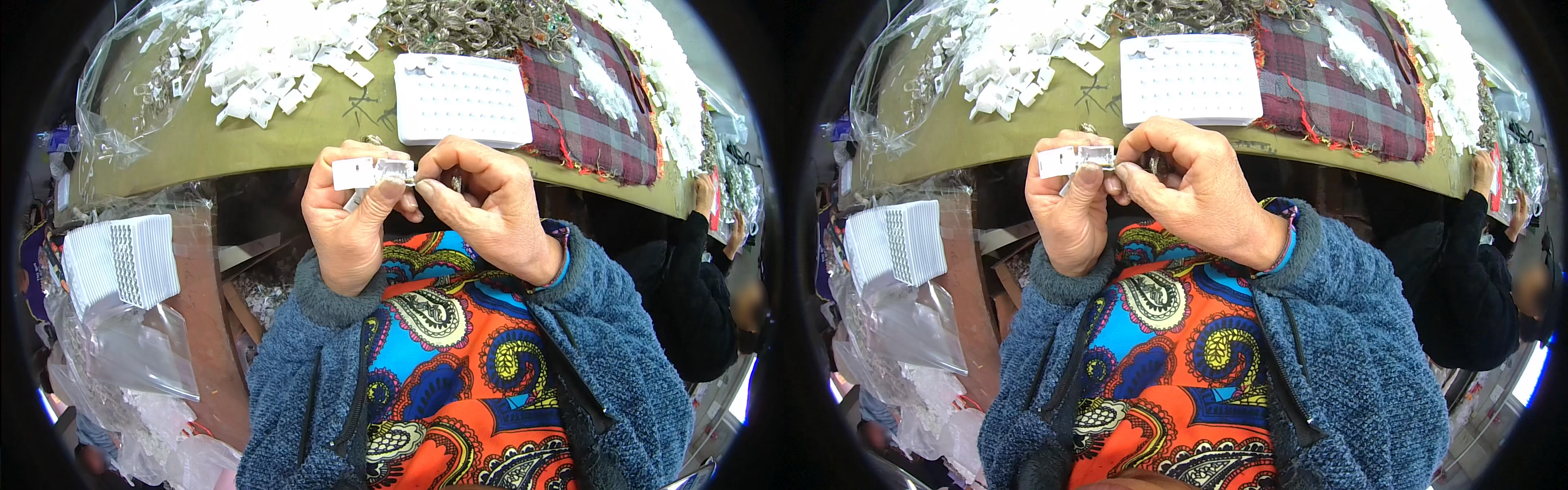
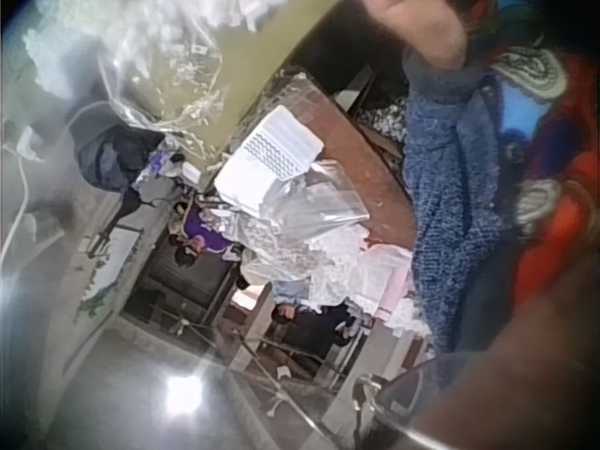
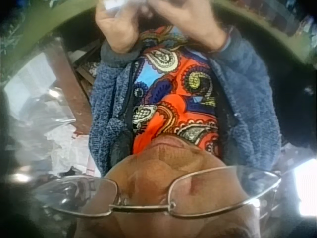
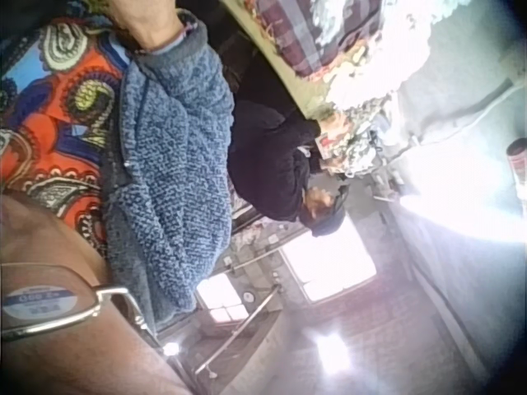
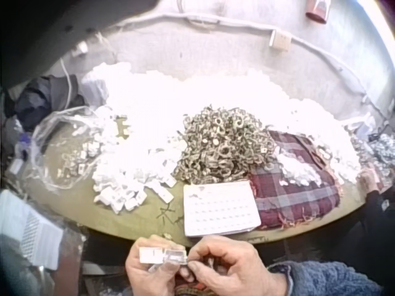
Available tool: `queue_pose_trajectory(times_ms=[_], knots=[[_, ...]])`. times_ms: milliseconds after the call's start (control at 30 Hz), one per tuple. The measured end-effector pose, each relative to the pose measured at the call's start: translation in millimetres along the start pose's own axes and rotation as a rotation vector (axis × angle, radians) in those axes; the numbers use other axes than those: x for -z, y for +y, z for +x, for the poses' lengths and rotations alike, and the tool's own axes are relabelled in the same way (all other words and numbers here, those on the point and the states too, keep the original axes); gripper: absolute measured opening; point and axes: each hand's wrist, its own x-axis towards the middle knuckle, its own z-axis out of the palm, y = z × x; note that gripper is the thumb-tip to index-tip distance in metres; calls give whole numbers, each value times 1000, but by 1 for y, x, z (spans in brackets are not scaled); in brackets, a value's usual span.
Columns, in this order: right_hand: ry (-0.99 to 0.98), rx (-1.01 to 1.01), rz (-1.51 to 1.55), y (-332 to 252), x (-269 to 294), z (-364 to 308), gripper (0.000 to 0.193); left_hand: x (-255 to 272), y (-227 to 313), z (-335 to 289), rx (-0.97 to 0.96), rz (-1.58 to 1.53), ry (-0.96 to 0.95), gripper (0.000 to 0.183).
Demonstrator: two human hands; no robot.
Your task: The person repeatedly picks small white plastic housings and metal contacts from a table, inserts the contacts into the housings, and places the assembled units into a white tray. The person handles items one at a time and continues the cycle throughout the clip.
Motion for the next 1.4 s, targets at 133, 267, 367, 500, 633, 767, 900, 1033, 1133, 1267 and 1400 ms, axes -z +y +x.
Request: queue_pose_trajectory(times_ms=[133,267,367,500,633,767,900,1033,1133,1267,1400], knots=[[-7,82,-333,-6,5,-1,7,0,1,-1,-66,168,-10,18],[28,361,-556,0,5,6,11,0,1,-1,-148,310,-41,19],[57,378,-557,4,6,6,12,1,1,-1,-142,315,-45,19],[33,242,-432,6,7,5,9,4,-1,-1,-75,201,-31,18],[-10,-61,-172,5,7,4,4,7,-5,-2,-23,56,-18,19],[-37,-249,-9,3,6,4,7,6,-7,-6,54,-79,35,20],[-1,-283,110,0,6,3,8,3,-6,-6,154,-192,71,22],[16,-211,73,2,6,0,8,8,4,1,231,-228,-17,24],[37,-135,51,6,5,-2,9,6,8,-4,264,-197,0,24],[14,-95,43,9,6,-7,12,3,6,-8,278,-259,-28,25],[-18,-196,211,7,8,-13,14,1,3,-10,253,-356,-122,27]])
